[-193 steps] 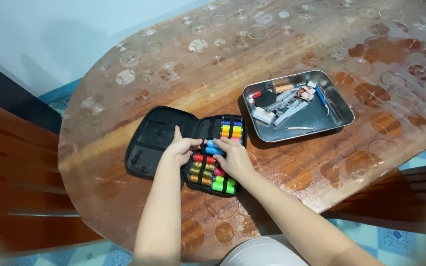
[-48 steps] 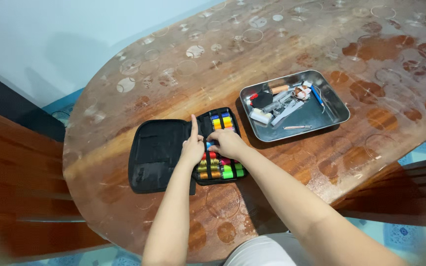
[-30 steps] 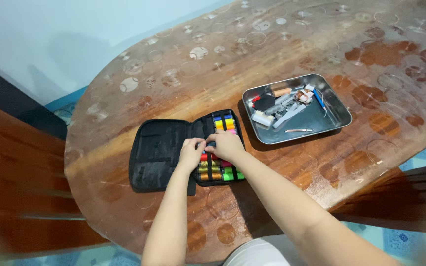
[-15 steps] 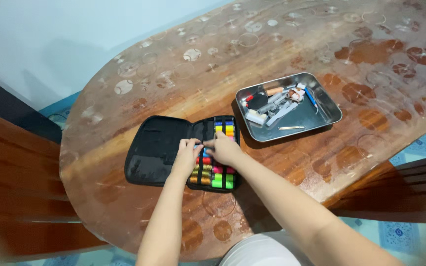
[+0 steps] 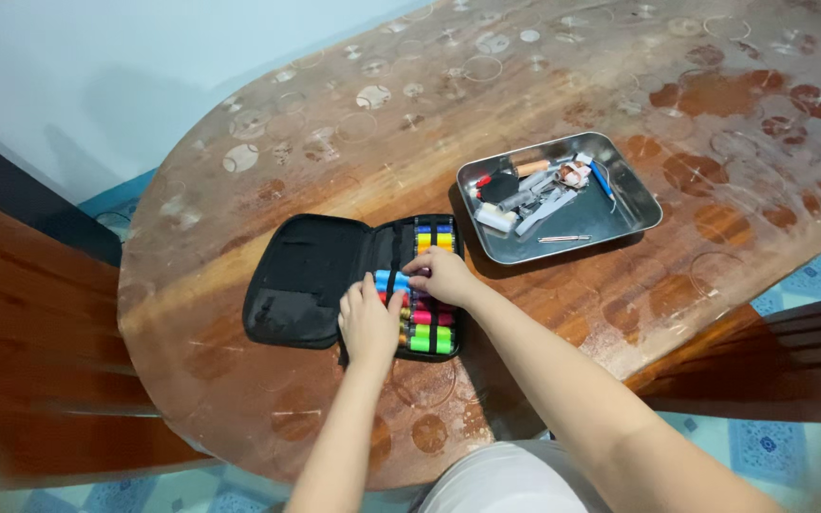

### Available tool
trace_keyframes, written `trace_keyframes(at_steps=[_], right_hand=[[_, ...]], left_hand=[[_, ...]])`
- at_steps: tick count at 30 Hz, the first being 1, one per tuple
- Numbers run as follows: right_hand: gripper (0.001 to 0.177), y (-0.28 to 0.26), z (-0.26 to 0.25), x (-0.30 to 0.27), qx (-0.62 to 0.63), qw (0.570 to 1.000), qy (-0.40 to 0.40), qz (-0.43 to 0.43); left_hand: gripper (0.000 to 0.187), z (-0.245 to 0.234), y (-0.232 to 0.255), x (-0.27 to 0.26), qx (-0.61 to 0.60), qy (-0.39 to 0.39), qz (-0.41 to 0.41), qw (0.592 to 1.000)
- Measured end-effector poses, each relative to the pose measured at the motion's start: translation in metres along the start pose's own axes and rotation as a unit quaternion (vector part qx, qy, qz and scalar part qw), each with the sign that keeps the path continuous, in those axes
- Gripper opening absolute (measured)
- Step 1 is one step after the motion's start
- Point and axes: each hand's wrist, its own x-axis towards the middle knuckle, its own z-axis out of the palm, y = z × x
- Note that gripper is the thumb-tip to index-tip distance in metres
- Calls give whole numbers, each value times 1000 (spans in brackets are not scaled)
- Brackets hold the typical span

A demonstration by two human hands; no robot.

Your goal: The person organizes a sewing kit by placing spools of thread into a black case. They pick up spools from a metal tray and arrange them in rows within the case. The person also handles a small round container and places it into the case.

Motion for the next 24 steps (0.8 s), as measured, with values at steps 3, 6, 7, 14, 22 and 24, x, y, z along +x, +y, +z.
trace_keyframes(at_steps=[3,6,7,14,22,24], right_hand=[[26,-4,2,-1,-19,999,22,-33],[26,-2,6,-5,-17,997,45,-62],[27,0,7,-6,-18,996,47,-67],[27,-13,6,-3,-31,998,30,-37],[33,-24,11,-7,-81,995,50,-32],[28,-16,14,-6,-76,995,53,-46]], left_hand=[[74,-5,6,-2,-29,-44,-71,996],[74,1,6,-1,-35,-47,-89,994],[73,3,6,-3,-34,-51,-92,994],[70,-11,12,-5,93,-99,-82,987],[72,9,10,-19,136,27,38,990],[65,20,2,-20,105,52,127,985]])
